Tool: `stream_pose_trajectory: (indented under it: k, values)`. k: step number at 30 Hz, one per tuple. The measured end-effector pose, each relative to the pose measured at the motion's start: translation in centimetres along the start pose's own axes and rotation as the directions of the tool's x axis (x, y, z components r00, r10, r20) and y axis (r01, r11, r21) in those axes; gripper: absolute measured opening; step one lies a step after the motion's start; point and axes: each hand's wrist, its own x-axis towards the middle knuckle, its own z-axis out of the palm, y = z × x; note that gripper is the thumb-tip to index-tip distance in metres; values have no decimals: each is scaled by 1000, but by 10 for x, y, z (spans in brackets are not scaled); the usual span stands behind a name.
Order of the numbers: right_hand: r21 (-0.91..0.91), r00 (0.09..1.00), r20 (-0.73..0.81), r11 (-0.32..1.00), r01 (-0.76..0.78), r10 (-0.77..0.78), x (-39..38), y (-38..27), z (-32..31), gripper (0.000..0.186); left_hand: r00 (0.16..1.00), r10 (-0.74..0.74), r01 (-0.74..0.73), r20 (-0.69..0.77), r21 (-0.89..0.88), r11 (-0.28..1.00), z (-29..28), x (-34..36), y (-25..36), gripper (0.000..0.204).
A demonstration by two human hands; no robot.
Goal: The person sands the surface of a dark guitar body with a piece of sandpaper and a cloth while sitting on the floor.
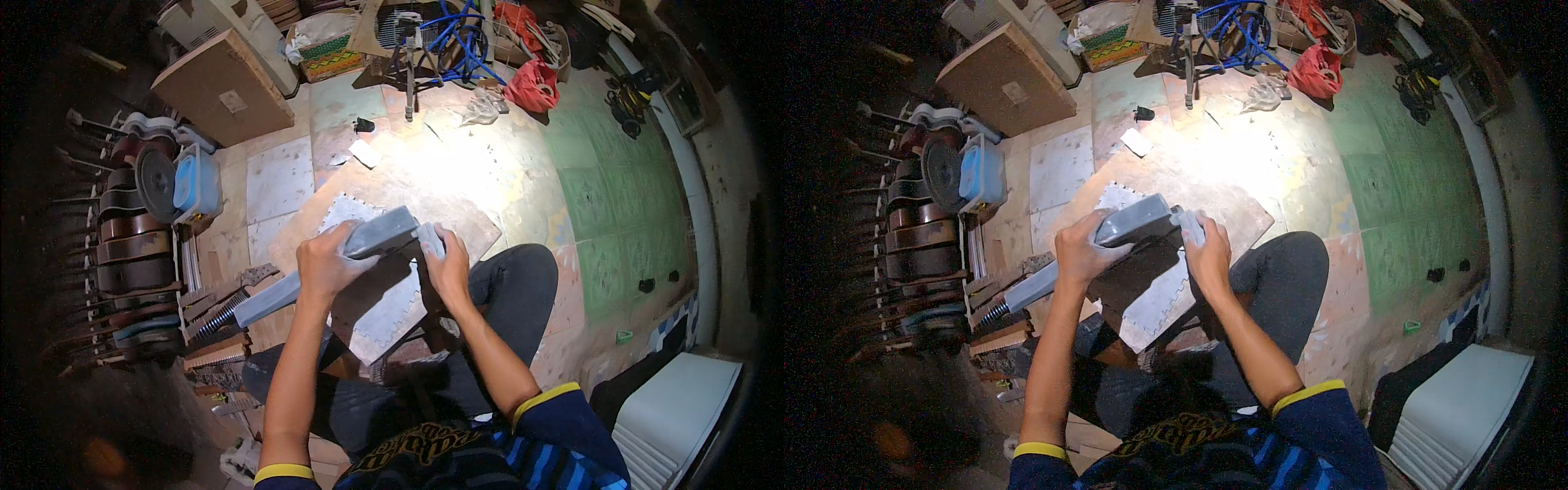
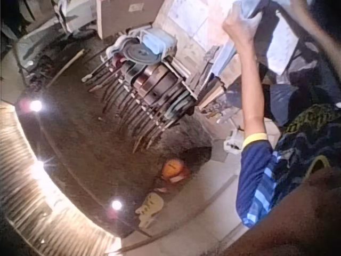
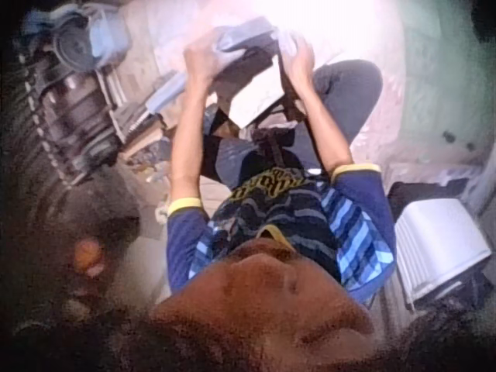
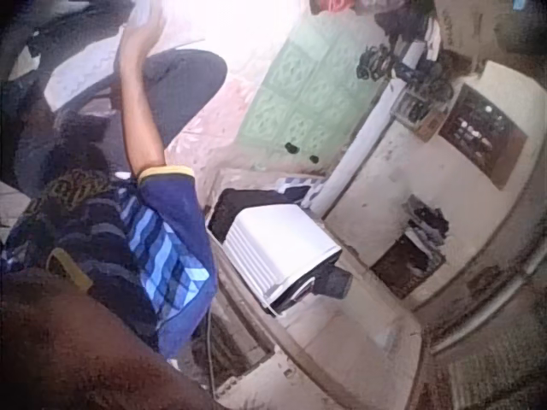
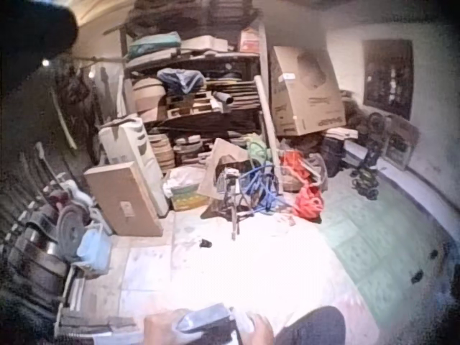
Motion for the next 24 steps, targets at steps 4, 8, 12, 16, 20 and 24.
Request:
stream_pose_trajectory:
  k: [4, 8, 12, 16, 20, 24]
  values:
    - [1, 998, -32, 999, 51, -51, 20, 7, 6, 40, 1000, -3, 3, 24, 3, 1000, 2, -4, 1, 56]
    - [-30, 1000, 11, 1000, 6, -6, -3, -11, -3, 39, 1000, -22, 22, 21, -1, 1000, 1, -2, -3, 56]
    - [-38, 1000, -16, 999, -9, 8, 25, -2, 8, 39, 1000, 3, -3, 18, -5, 1000, 1, 1, -1, 55]
    - [-18, 996, -10, 996, 86, -87, 1, -3, 2, 38, 1000, 10, -10, 6, -9, 1000, 3, -3, -3, 55]
    - [-27, 999, -23, 999, 45, -45, 20, 9, 11, 38, 999, 35, -35, 13, 7, 999, 2, 0, -3, 55]
    - [52, 999, -15, 998, 47, -47, 7, 11, 11, 37, 1000, 19, -19, 4, 13, 1000, 4, -2, -5, 55]
